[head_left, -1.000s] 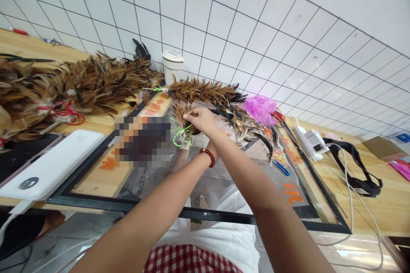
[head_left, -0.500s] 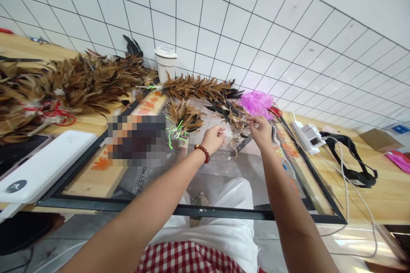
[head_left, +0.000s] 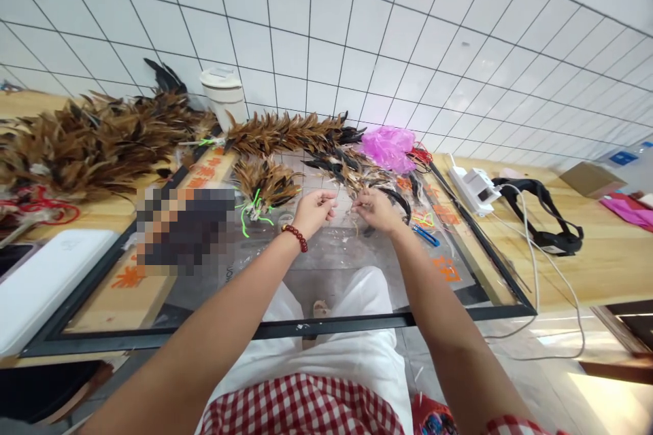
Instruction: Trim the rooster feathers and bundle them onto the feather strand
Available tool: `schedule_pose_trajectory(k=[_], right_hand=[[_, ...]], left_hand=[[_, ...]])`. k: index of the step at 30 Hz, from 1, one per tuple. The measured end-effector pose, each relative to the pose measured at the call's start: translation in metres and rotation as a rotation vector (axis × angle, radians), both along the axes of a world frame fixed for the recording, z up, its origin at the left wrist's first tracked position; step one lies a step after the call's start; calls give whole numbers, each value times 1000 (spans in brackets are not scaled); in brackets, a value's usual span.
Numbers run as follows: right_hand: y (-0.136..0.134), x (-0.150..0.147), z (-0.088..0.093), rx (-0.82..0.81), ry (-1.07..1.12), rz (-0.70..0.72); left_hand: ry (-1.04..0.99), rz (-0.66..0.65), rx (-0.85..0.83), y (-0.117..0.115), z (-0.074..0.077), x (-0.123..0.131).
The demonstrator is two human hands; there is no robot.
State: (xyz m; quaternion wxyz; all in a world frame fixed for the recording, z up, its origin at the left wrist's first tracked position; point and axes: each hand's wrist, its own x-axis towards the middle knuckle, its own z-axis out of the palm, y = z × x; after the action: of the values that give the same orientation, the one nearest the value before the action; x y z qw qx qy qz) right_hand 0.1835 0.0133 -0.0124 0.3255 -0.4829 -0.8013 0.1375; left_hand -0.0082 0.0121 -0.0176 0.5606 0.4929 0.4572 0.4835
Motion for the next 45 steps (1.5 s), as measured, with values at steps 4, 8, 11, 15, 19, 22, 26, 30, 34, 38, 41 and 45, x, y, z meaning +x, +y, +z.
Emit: schedule_pose_trajectory(k=[4,8,11,15,19,22,26,30,34,38,41,45], right_hand=[[5,-5,-2,-168,562,-143],[4,-19,1,-321,967,-97],[0,-32,4,-406,1088,-50],[-6,-44,4,-425,1076,-33],[-7,-49,3,-421,1007,-29],[-6,-46,0,-423,975,-49],[-2,-37,-3,-345,911,-74],[-5,-28,0,-96,555,-72],[-15,-28,8,258,114,-107],[-23,-35,10,390,-316,-99],[-24,-42,9,421,-485,-126],[-23,-43,6,385,-485,-194]], left_hand=[[14,11,-1,1,-3,0],[4,27,39,2,-5,-2],[-12,19,86,0,-3,-1],[-30,-116,57,-4,-1,1],[14,-178,36,-6,0,3],[42,-102,15,-6,0,4],[94,-15,-1,-4,-2,3],[409,110,169,0,-8,-3],[743,155,337,0,-7,-9],[892,107,389,-6,0,-9],[930,86,436,-9,2,-8],[820,108,499,-8,-2,-7]])
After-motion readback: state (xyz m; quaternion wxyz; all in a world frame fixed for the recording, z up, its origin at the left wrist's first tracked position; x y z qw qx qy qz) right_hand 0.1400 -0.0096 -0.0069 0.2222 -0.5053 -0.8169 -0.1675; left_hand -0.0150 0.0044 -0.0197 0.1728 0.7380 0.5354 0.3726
